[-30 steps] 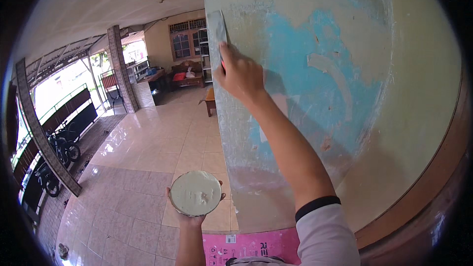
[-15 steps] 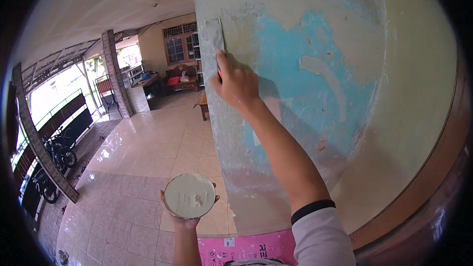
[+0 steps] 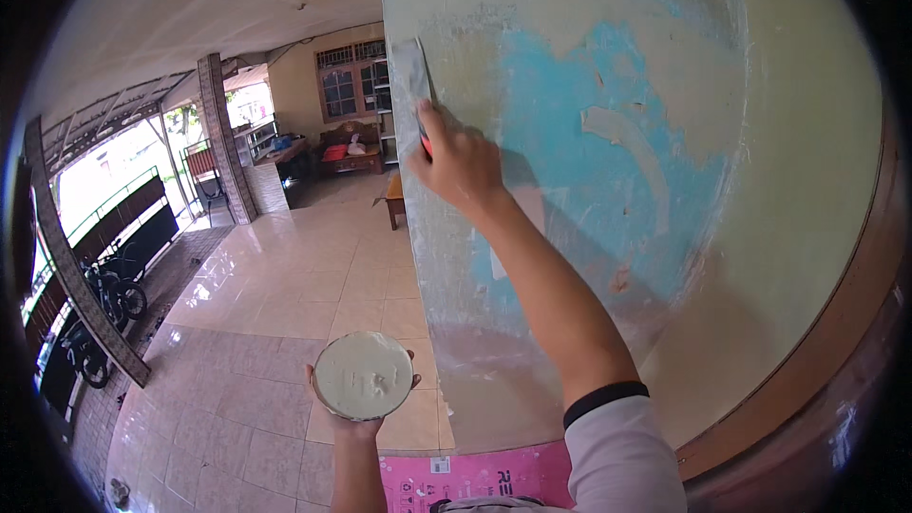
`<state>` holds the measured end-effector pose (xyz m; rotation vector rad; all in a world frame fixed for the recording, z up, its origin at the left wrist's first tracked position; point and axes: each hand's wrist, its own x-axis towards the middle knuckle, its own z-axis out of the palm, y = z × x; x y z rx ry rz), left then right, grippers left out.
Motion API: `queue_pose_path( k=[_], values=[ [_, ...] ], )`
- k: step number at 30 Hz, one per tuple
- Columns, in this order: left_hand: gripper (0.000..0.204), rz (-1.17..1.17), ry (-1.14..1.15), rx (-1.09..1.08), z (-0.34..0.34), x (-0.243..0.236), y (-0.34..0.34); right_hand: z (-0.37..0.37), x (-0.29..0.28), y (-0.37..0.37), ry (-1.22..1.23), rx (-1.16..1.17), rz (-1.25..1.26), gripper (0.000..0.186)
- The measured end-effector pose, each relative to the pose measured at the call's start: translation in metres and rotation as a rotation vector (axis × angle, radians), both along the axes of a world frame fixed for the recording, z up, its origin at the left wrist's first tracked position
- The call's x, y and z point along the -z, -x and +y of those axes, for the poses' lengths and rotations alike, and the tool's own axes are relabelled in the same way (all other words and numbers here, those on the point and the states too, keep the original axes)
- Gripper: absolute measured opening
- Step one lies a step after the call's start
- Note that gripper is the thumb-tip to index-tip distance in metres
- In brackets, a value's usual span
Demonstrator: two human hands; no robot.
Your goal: The person applies putty to a wall using a putty knife, taking the putty from a bowl and spreading it onto the wall.
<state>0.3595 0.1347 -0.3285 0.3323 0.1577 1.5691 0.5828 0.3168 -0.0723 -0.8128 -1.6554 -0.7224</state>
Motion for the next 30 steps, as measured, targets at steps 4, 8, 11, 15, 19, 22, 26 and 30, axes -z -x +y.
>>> queue_pose_path(
  k=[4, 8, 11, 15, 19, 22, 26, 30],
  values=[
    [0.089, -0.053, -0.026, 0.034, -0.005, 0.0, 0.001, 0.003, 0.045, -0.01, -0.12, -0.106, -0.011, 0.06],
    [0.088, 0.015, -0.158, 0.082, -0.006, -0.005, 0.006, -0.02, -0.018, 0.012, -0.024, -0.063, 0.018, 0.056],
    [0.087, -0.062, -0.053, 0.053, 0.004, -0.001, 0.002, 0.001, -0.046, 0.01, -0.102, 0.015, 0.026, 0.052],
    [0.084, -0.068, -0.04, 0.09, -0.007, -0.018, -0.004, 0.004, 0.003, 0.006, -0.231, -0.037, 0.011, 0.053],
    [0.083, -0.051, -0.138, 0.123, -0.01, -0.016, -0.001, -0.002, 0.05, -0.008, -0.146, -0.086, -0.024, 0.058],
    [0.084, -0.061, 0.007, 0.035, -0.005, -0.01, 0.001, -0.022, 0.008, -0.005, -0.023, -0.013, 0.01, 0.063],
    [0.088, -0.102, 0.033, 0.01, 0.002, -0.004, 0.003, -0.013, -0.041, 0.004, -0.056, -0.008, 0.021, 0.062],
    [0.087, -0.086, -0.024, 0.031, -0.001, -0.007, 0.001, 0.011, 0.013, -0.008, -0.214, -0.085, -0.007, 0.059]
  ],
)
